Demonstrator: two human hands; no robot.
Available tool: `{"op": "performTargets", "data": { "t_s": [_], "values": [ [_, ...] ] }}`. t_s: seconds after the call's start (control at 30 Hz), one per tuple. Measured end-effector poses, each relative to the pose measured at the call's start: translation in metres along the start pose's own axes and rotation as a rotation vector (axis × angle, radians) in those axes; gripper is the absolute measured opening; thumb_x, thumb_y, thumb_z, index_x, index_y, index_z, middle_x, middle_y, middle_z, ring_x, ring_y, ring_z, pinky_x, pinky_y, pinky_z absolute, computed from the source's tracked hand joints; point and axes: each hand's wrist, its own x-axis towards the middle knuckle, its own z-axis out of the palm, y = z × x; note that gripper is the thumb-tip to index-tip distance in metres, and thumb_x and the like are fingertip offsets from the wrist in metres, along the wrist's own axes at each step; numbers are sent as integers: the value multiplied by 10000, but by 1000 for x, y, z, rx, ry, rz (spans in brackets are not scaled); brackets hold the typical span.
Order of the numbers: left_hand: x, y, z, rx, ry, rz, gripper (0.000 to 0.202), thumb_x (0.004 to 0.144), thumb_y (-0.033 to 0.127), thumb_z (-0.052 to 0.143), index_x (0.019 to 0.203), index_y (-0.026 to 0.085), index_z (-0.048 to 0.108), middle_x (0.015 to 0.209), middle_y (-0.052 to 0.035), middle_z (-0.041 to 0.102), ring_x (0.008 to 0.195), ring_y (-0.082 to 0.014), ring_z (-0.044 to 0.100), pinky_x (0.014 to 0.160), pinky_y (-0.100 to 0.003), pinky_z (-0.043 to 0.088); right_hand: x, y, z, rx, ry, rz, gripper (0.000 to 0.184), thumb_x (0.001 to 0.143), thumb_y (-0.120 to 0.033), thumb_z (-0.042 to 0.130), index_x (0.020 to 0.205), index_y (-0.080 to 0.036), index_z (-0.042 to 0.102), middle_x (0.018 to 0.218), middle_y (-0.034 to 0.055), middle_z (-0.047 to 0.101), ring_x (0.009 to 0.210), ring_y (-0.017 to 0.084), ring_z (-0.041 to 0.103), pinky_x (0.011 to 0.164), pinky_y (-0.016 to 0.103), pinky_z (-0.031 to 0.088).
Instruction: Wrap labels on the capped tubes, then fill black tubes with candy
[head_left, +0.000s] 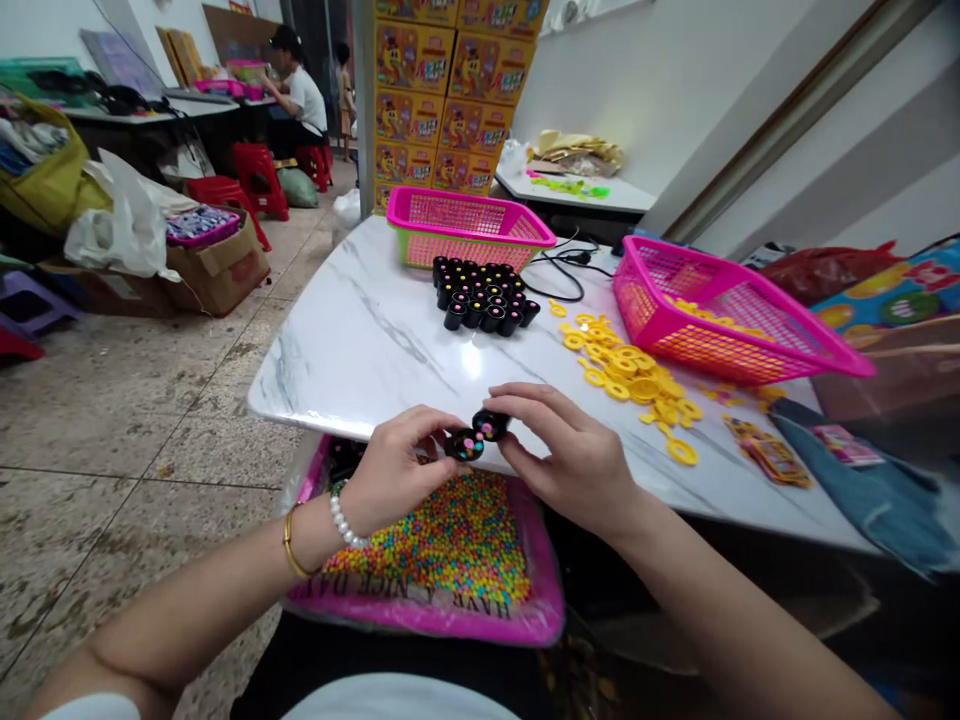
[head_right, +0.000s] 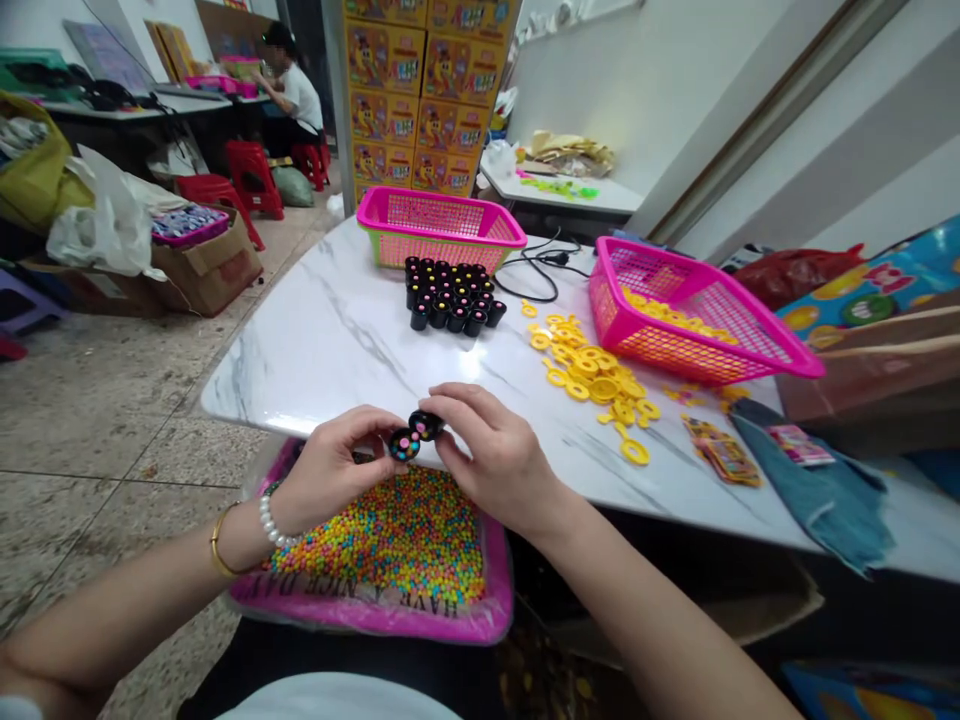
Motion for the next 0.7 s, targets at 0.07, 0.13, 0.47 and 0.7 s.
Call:
{"op": "performTargets", "data": {
  "t_s": [0.07,0.13,0.47,0.7],
  "values": [
    [2,-1,-1,-23,-15,-22,244,752,144,742,990,181,705,917,-38,690,726,-119,613,673,-267,529,0,2,5,193,-15,190,267,835,-121,619,1075,-229,662,1032,62,719,936,197,709,871,369,611],
    [7,-1,-3,-64,-32,-65,249,742,154,756,986,177,710,910,-42,701,756,-134,629,710,-288,545,1,6,11,474,-60,420,213,805,-200,689,1013,-223,652,944,35,719,852,174,712,810,341,618],
    [41,17,-11,-142,-113,108,229,793,162,726,1021,184,718,1014,-63,714,937,-159,668,838,-299,573,0,25,15,853,-2,673,317,717,-321,811,961,-211,641,923,24,710,872,158,700,864,339,598],
    [52,-3,-25,-110,-183,-28,293,807,208,711,1098,178,696,1062,-79,746,923,-154,705,884,-318,593,-11,24,16,780,-86,638,241,777,-254,740,994,-205,646,962,38,716,877,152,705,848,333,604]
  ]
}}
